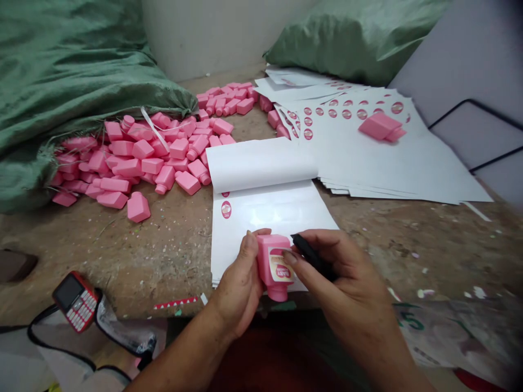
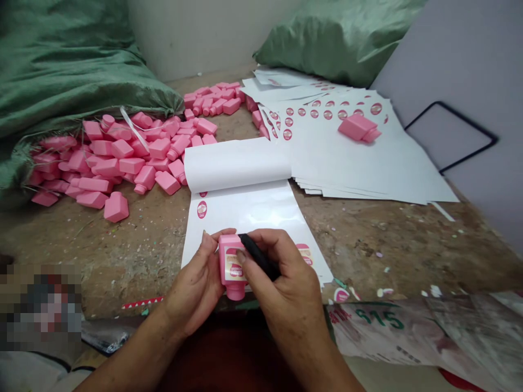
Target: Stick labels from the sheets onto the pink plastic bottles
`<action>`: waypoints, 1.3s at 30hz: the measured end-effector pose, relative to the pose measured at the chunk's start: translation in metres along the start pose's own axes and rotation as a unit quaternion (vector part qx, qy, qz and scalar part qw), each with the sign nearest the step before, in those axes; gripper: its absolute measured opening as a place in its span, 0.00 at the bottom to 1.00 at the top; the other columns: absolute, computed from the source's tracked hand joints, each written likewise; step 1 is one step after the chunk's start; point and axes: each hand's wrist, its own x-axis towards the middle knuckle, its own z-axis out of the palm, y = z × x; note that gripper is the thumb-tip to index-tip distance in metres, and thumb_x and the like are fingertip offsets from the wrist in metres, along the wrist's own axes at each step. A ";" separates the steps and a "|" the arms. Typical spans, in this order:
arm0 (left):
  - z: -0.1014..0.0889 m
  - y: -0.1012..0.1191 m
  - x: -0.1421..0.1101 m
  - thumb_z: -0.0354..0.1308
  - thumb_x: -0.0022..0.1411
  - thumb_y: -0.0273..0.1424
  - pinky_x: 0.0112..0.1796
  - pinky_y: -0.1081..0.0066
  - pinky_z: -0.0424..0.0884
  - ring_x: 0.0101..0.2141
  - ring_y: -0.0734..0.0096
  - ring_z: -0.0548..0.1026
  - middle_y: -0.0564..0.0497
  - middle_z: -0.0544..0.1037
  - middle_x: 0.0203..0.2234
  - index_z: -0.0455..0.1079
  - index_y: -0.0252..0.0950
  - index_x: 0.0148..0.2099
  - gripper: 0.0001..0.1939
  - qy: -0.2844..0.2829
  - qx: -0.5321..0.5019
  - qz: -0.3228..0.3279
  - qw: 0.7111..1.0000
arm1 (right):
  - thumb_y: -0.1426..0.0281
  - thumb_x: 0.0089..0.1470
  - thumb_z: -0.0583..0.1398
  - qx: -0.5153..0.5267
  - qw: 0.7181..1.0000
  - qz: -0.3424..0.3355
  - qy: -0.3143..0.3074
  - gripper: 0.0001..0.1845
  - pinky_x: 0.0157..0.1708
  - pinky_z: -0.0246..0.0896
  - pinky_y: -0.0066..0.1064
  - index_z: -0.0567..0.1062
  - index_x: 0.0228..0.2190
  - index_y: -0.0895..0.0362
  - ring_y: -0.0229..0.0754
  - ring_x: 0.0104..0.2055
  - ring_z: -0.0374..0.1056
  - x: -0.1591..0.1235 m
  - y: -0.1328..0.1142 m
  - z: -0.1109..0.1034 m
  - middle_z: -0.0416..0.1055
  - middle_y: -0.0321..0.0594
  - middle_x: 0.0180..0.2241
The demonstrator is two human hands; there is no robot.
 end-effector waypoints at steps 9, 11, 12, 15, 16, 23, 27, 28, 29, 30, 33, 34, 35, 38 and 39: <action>-0.001 -0.002 0.000 0.46 0.68 0.48 0.48 0.62 0.69 0.48 0.60 0.74 0.44 0.75 0.45 0.63 0.38 0.53 0.21 -0.004 0.000 0.005 1.000 | 0.69 0.52 0.62 -0.017 1.000 0.000 0.000 0.05 0.30 0.68 0.29 0.74 0.34 0.52 0.40 0.30 0.71 0.000 0.000 0.000 0.74 0.34 0.29; -0.002 -0.003 0.001 0.46 0.68 0.47 0.48 0.62 0.68 0.48 0.60 0.73 0.44 0.75 0.45 0.63 0.38 0.53 0.21 -0.008 0.003 0.010 1.000 | 0.69 0.52 0.62 -0.021 1.000 -0.004 0.002 0.05 0.30 0.68 0.29 0.74 0.34 0.52 0.40 0.30 0.71 0.000 0.000 0.000 0.74 0.34 0.30; -0.003 -0.003 0.001 0.46 0.69 0.47 0.48 0.61 0.68 0.48 0.60 0.73 0.44 0.75 0.45 0.63 0.38 0.53 0.21 -0.009 0.004 0.011 1.000 | 0.69 0.52 0.63 -0.020 1.000 -0.006 0.002 0.05 0.30 0.68 0.29 0.74 0.35 0.52 0.40 0.31 0.71 0.000 0.001 0.000 0.74 0.34 0.30; -0.004 -0.004 0.003 0.45 0.69 0.47 0.48 0.61 0.68 0.48 0.60 0.73 0.44 0.74 0.45 0.63 0.38 0.53 0.20 -0.011 0.007 0.013 1.000 | 0.70 0.53 0.63 -0.014 1.000 -0.011 0.001 0.05 0.30 0.67 0.28 0.74 0.35 0.51 0.39 0.31 0.71 0.000 0.002 0.001 0.74 0.33 0.30; -0.004 -0.005 0.003 0.45 0.69 0.47 0.47 0.62 0.68 0.48 0.60 0.73 0.44 0.74 0.45 0.63 0.38 0.53 0.21 -0.011 0.007 0.014 1.000 | 0.70 0.53 0.63 -0.012 1.000 -0.014 0.001 0.05 0.30 0.67 0.28 0.74 0.35 0.51 0.39 0.31 0.71 0.000 0.003 0.001 0.74 0.33 0.30; -0.006 -0.001 -0.002 0.58 0.65 0.37 0.44 0.70 0.66 0.43 0.69 0.74 0.47 0.75 0.45 0.62 0.40 0.55 0.19 -0.033 0.030 0.008 0.999 | 0.71 0.54 0.62 -0.041 0.998 -0.050 -0.001 0.06 0.30 0.66 0.28 0.74 0.36 0.50 0.38 0.31 0.71 -0.001 0.003 0.000 0.74 0.31 0.30; -0.008 0.000 -0.003 0.61 0.62 0.31 0.46 0.70 0.65 0.45 0.71 0.73 0.47 0.74 0.50 0.60 0.41 0.59 0.25 -0.049 0.031 0.005 0.998 | 0.72 0.56 0.61 -0.103 0.991 -0.084 0.002 0.07 0.30 0.66 0.27 0.74 0.37 0.50 0.38 0.31 0.71 -0.002 0.001 -0.001 0.75 0.31 0.31; -0.008 0.000 -0.003 0.61 0.62 0.31 0.47 0.70 0.65 0.46 0.70 0.72 0.46 0.73 0.51 0.59 0.41 0.60 0.25 -0.052 0.032 0.009 0.998 | 0.72 0.56 0.61 -0.116 0.989 -0.094 0.004 0.07 0.30 0.65 0.27 0.74 0.38 0.50 0.38 0.31 0.72 -0.002 0.001 -0.001 0.75 0.31 0.32; -0.008 0.000 -0.004 0.61 0.62 0.31 0.48 0.70 0.65 0.47 0.69 0.72 0.46 0.73 0.51 0.59 0.41 0.60 0.26 -0.055 0.036 0.010 0.998 | 0.72 0.56 0.61 -0.129 0.986 -0.104 0.004 0.07 0.31 0.66 0.28 0.74 0.38 0.50 0.38 0.31 0.72 -0.002 0.002 -0.001 0.75 0.31 0.32; -0.009 0.000 -0.004 0.62 0.61 0.31 0.47 0.70 0.65 0.47 0.69 0.72 0.46 0.73 0.51 0.59 0.41 0.60 0.27 -0.056 0.041 0.012 0.998 | 0.72 0.57 0.61 -0.142 0.983 -0.114 0.005 0.07 0.31 0.66 0.28 0.74 0.38 0.50 0.39 0.32 0.72 -0.002 0.002 -0.001 0.75 0.32 0.33; -0.009 -0.002 -0.005 0.63 0.59 0.31 0.42 0.71 0.67 0.43 0.70 0.73 0.47 0.74 0.47 0.59 0.41 0.60 0.29 -0.045 0.066 0.013 0.997 | 0.70 0.58 0.60 -0.199 0.969 -0.145 0.005 0.07 0.30 0.65 0.31 0.74 0.40 0.52 0.42 0.31 0.72 -0.003 0.006 -0.001 0.76 0.34 0.34; -0.009 -0.002 -0.006 0.64 0.58 0.31 0.39 0.72 0.68 0.41 0.71 0.73 0.48 0.74 0.44 0.58 0.41 0.60 0.30 -0.038 0.073 0.013 0.997 | 0.70 0.59 0.59 -0.225 0.961 -0.162 0.007 0.08 0.30 0.65 0.33 0.74 0.42 0.53 0.43 0.32 0.72 -0.003 0.008 -0.001 0.77 0.36 0.35; -0.009 -0.003 -0.006 0.65 0.57 0.31 0.37 0.73 0.68 0.38 0.72 0.72 0.49 0.75 0.41 0.58 0.41 0.59 0.30 -0.029 0.079 0.015 0.996 | 0.69 0.60 0.59 -0.253 0.950 -0.184 0.009 0.09 0.30 0.65 0.34 0.74 0.43 0.54 0.45 0.32 0.72 -0.004 0.009 -0.001 0.77 0.38 0.35; -0.008 -0.004 -0.008 0.67 0.53 0.29 0.35 0.74 0.68 0.34 0.75 0.71 0.51 0.75 0.38 0.58 0.40 0.58 0.32 -0.004 0.089 0.019 0.996 | 0.69 0.62 0.57 -0.318 0.915 -0.247 0.022 0.11 0.31 0.64 0.38 0.75 0.45 0.55 0.48 0.33 0.73 -0.002 0.014 -0.006 0.78 0.43 0.38; -0.008 -0.004 -0.008 0.67 0.52 0.29 0.36 0.74 0.68 0.35 0.75 0.72 0.51 0.75 0.38 0.59 0.40 0.57 0.33 0.004 0.093 0.018 0.996 | 0.68 0.62 0.57 -0.324 0.911 -0.252 0.030 0.12 0.32 0.64 0.38 0.75 0.46 0.55 0.49 0.34 0.73 -0.001 0.016 -0.009 0.78 0.43 0.38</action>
